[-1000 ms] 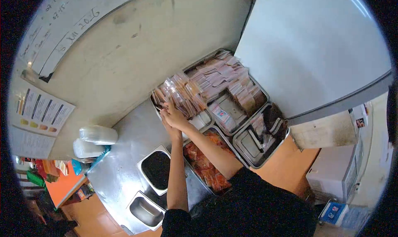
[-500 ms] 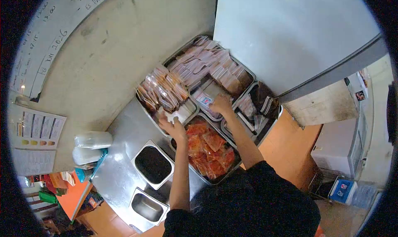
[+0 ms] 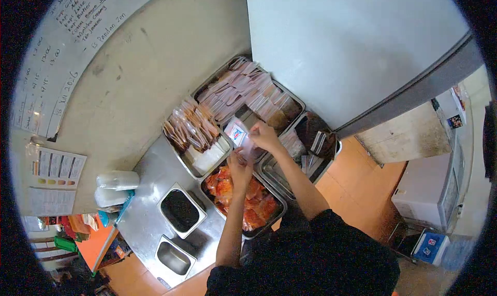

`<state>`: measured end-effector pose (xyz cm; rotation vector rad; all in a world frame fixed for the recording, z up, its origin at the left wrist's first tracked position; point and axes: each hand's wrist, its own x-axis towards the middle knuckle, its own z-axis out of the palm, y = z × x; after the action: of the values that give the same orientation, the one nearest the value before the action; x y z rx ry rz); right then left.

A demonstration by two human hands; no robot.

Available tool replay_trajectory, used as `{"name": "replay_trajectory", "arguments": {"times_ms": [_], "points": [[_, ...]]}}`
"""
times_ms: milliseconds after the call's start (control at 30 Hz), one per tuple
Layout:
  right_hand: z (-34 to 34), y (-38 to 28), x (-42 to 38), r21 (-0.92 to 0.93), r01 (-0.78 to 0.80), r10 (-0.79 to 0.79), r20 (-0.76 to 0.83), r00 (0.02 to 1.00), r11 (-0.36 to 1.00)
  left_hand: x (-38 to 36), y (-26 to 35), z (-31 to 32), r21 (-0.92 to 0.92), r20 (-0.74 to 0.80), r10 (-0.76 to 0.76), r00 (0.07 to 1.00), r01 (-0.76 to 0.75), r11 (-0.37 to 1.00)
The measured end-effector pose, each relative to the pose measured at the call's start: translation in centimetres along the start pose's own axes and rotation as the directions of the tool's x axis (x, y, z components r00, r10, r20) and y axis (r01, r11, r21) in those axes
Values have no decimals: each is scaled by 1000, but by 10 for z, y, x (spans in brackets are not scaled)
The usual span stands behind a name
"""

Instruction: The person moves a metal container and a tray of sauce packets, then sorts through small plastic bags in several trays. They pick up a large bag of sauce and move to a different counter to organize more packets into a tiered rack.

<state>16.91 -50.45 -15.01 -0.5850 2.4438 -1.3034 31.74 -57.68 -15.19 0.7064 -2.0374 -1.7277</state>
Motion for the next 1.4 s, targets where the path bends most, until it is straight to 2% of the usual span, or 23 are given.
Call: {"name": "replay_trajectory", "arguments": {"times_ms": [67,100,233,300,400,433,467,533,600,667,700,733,800,867,933,1000,1067,1100,1200,1233,1300,1333,1400], "points": [[-5,-5,2,46,83,-79,-64,995,996,2,30,4,437,-127,248,960,-170,883],[-5,-6,3,90,141,-132,-98,986,986,3,40,4,467,-138,389,911,-286,837],[-11,-9,8,108,212,-197,-136,971,971,6,48,3,448,-162,259,952,-162,879],[-9,-3,13,115,286,-273,-117,955,951,8,46,2,465,-186,365,912,-245,850],[-31,-22,7,80,339,-326,-140,935,937,9,53,1,473,-236,369,899,-226,852],[-44,-41,0,200,444,-403,-215,890,874,7,72,3,442,-258,438,861,-298,846],[-49,-46,2,206,456,-418,-203,886,866,7,80,3,448,-276,441,854,-291,845],[-59,-50,-2,238,342,-333,-79,940,909,3,87,4,428,-278,384,880,-244,870],[-59,-48,-3,232,350,-350,-39,936,908,2,81,7,379,-305,352,885,-226,897],[-68,-54,-5,199,396,-386,-88,918,897,6,88,9,410,-315,398,861,-255,876],[-71,-52,-3,289,314,-334,21,942,904,2,101,11,442,-310,438,844,-280,852],[-74,-48,-4,290,306,-334,49,941,907,-3,108,13,442,-328,420,846,-256,860],[-86,-49,-2,348,231,-290,128,949,909,-6,116,16,523,-256,555,791,-369,768],[-95,-45,-3,346,290,-351,130,927,892,-7,106,22,589,-266,570,778,-337,734],[-104,-41,-10,405,342,-419,116,901,848,-17,107,27,534,-221,600,769,-420,734],[-106,-17,-15,413,350,-431,118,895,841,-29,89,35,505,-241,544,804,-375,778],[-115,1,-25,193,79,-158,437,886,978,-40,76,36,583,-124,309,943,-183,792],[-119,5,-31,215,77,-167,438,884,974,-44,75,35,610,-88,258,962,-153,777],[-138,10,-44,148,41,-95,382,919,988,-55,55,33,685,-73,267,961,-146,713],[-138,19,-46,185,93,-148,316,937,978,-54,45,32,687,-75,263,962,-142,713],[-140,34,-50,213,64,-120,262,958,975,-47,27,29,521,-168,212,963,-96,848],[-141,39,-51,241,38,-89,206,974,970,-46,22,27,520,-166,213,963,-98,848],[-147,35,-55,189,40,-79,201,976,981,-44,23,26,651,-45,232,972,-148,745]]}}
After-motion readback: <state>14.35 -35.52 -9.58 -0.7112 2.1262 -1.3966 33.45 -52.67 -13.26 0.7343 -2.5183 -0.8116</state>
